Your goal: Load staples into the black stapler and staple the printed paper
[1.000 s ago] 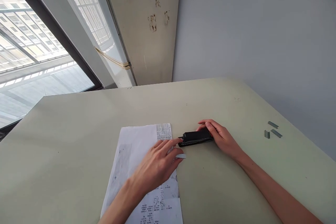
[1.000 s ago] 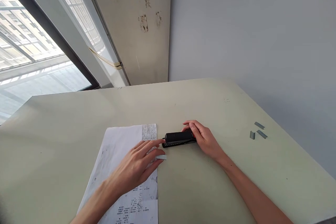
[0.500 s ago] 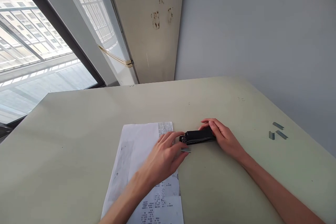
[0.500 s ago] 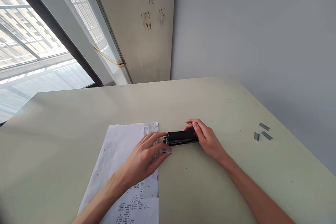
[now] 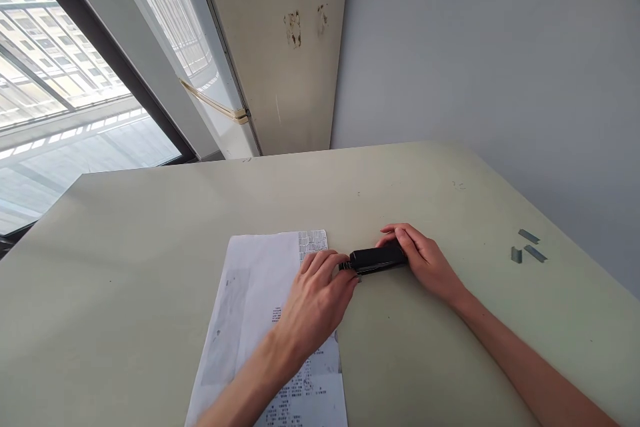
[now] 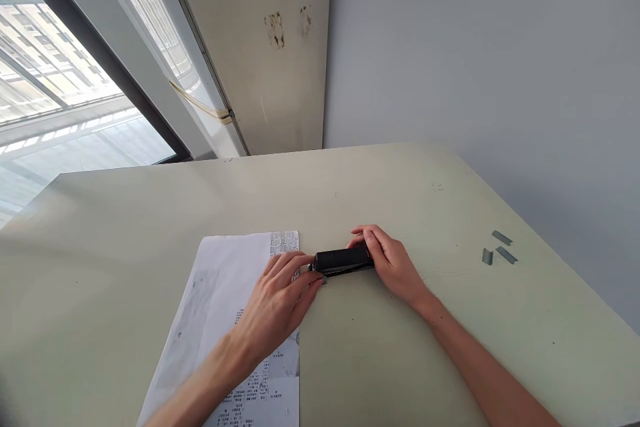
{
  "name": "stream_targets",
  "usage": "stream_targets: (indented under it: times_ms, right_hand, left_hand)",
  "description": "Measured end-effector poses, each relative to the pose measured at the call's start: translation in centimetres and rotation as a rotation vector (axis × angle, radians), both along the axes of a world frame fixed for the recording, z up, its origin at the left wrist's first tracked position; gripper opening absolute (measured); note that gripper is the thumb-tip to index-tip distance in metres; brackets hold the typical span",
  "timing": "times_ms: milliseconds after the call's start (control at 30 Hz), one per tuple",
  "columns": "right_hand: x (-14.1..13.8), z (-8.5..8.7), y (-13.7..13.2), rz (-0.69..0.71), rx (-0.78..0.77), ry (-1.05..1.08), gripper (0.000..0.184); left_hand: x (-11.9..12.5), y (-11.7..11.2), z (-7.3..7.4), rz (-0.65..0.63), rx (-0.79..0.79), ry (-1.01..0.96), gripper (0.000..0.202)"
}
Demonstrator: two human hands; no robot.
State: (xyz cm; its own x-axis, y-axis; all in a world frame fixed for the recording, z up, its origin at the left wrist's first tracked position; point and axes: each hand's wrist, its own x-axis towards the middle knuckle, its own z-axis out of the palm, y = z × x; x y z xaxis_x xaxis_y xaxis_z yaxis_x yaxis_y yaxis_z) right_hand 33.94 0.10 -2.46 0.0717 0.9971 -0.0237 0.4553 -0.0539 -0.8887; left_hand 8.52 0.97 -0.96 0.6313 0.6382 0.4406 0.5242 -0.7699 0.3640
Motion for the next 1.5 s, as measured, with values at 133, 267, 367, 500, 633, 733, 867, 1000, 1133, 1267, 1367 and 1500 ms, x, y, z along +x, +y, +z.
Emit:
stream_targets:
  times_ms: [133, 267, 367, 500, 633, 733, 867, 1000, 1133, 1267, 1367, 1500]
  right_hand:
    - [0.0, 0.0, 0.0, 0.003, 0.002, 0.003, 0.046]
    - [0.0, 0.1, -0.1, -0.005, -0.011, 0.01, 0.045]
    - [0.0, 0.3, -0.1, -0.008, -0.017, 0.003, 0.043]
    - [-0.2, 0.4, -0.1, -0.008, -0.014, -0.004, 0.042]
    - [-0.1, 0.4, -0.2, -0.011, -0.023, -0.002, 0.042]
    - [-0.1, 0.3, -0.2, -0.009, -0.03, 0.01, 0.043]
    - [-0.1, 0.4, -0.3, -0.012, -0.036, 0.001, 0.043]
    - [-0.1, 0.4, -0.2, -0.011, -0.033, 0.004, 0.042]
    - [-0.1, 0.5, -0.1, -0.007, -0.026, 0.002, 0.04]
    - [0.0, 0.5, -0.2, -0.003, -0.026, 0.006, 0.04]
    - [0.1, 0.5, -0.1, 0.005, -0.02, 0.021, 0.04]
    - [0.1, 0.5, -0.1, 0.005, -0.017, 0.014, 0.039]
  left_hand:
    - [-0.4, -0.1, 0.1, -0.009, -0.001, -0.001, 0.015]
    - [-1.7, -0.3, 0.1, -0.012, 0.013, -0.018, 0.013]
    - [-3.0, -0.5, 0.1, 0.009, 0.012, -0.016, 0.013]
    - [-4.6, -0.7, 0.3, 0.029, 0.005, 0.01, 0.013]
    - [-6.3, -0.8, 1.3, 0.007, -0.076, 0.039, 0.016]
    - [-7.1, -0.8, 2.2, 0.025, -0.227, 0.025, 0.018]
    - [-6.9, -1.1, 2.9, 0.132, -0.449, -0.062, 0.022]
    - [-5.7, -1.0, 3.0, 0.174, -0.526, -0.11, 0.029]
    - [-4.7, -0.8, 2.6, 0.191, -0.582, -0.166, 0.026]
    - [-4.0, -0.6, 1.9, 0.252, -0.483, -0.2, 0.019]
    - [-3.5, -0.4, 1.6, 0.237, -0.368, -0.16, 0.016]
    - [-3.1, -0.1, 1.6, 0.193, -0.299, -0.104, 0.015]
